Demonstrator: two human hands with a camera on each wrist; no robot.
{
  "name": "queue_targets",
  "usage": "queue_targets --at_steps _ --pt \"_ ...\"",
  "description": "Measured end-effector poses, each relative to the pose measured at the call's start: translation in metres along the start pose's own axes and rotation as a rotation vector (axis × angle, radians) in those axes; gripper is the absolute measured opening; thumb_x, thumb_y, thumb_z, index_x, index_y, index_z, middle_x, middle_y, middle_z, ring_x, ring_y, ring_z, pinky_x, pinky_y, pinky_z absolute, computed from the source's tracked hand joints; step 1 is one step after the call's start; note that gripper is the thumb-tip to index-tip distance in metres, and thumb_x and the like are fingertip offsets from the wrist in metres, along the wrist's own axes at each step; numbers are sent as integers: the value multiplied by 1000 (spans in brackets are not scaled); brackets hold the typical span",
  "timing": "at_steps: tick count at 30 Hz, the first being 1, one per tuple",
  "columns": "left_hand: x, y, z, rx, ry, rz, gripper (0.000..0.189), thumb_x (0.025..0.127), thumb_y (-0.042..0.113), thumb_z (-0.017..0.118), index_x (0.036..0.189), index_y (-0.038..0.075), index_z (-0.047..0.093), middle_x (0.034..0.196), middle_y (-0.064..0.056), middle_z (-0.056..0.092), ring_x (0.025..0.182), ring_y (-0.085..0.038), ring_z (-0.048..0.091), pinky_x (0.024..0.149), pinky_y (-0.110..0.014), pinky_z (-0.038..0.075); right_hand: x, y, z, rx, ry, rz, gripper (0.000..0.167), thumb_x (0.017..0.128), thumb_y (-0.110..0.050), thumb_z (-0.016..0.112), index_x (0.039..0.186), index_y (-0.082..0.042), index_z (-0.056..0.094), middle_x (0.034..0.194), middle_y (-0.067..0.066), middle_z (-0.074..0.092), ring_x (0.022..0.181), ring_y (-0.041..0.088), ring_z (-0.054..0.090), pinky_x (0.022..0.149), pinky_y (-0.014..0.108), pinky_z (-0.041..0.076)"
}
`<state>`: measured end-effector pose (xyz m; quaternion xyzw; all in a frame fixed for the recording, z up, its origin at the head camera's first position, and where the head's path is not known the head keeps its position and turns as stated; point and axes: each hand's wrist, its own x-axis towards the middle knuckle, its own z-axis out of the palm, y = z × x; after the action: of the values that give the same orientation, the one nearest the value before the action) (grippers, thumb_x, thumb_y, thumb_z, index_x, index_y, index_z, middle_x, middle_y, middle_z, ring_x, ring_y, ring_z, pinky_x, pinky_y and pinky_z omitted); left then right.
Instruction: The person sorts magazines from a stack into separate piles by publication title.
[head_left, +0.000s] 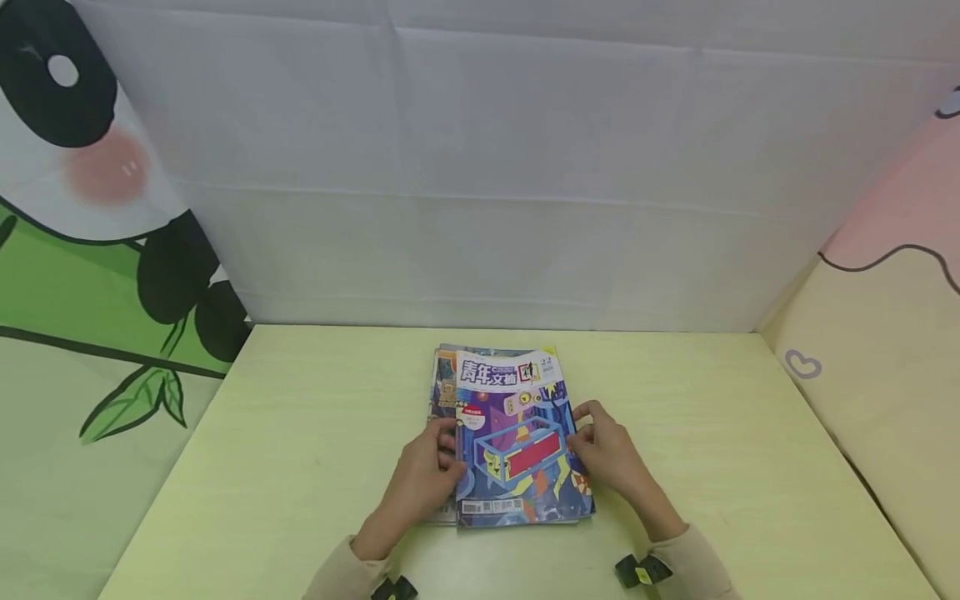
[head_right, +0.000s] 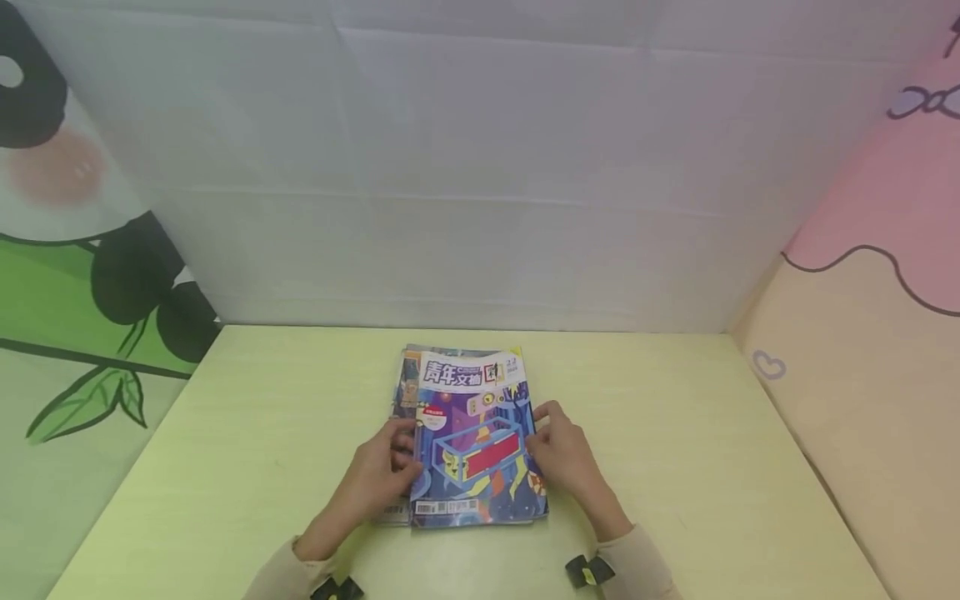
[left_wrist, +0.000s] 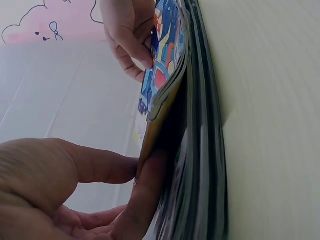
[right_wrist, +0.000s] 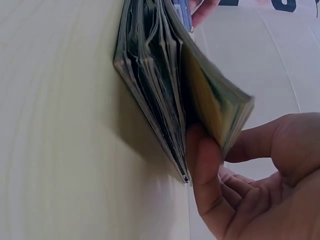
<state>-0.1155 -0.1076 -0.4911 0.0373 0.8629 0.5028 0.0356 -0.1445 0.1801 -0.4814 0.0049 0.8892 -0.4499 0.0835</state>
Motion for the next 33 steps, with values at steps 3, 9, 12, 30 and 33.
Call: queue_targets --at_steps 3,9,12,30,33 --pt "0 0 2 3 3 9 60 92 -7 81 147 -9 57 107 -8 67 85 -14 65 71 -25 57 -1 0 -2 7 9 -6 24 107 0 67 129 1 58 90 8 76 75 19 65 63 32 52" --pt "1 6 8 -18 13 35 61 93 -8 79 149 -8 57 109 -9 68 88 -15 67 72 -25 58 -2 -1 -13 41 2 -11 26 108 -1 66 132 0 58 96 10 79 79 21 68 65 32 56" --pt "3 11 11 -40 22 57 62 92 -9 79 150 -6 57 108 -9 68 87 -15 67 73 -25 58 -2 -1 -21 72 -2 -15 27 108 -1 66 134 0 57 99 13 79 81 22 69 63 32 60" --pt "18 35 39 -98 20 165 62 92 -5 80 150 -5 57 119 -15 72 94 -23 75 78 -29 62 -1 17 -82 204 -65 -70 35 112 1 59 145 5 48 111 26 79 85 27 74 69 33 66" --pt "21 39 46 -110 33 192 62 91 -6 80 149 -5 57 118 -15 73 94 -25 76 82 -32 62 -2 19 -91 206 -65 -66 37 111 1 59 146 5 48 112 26 79 87 27 75 71 33 66"
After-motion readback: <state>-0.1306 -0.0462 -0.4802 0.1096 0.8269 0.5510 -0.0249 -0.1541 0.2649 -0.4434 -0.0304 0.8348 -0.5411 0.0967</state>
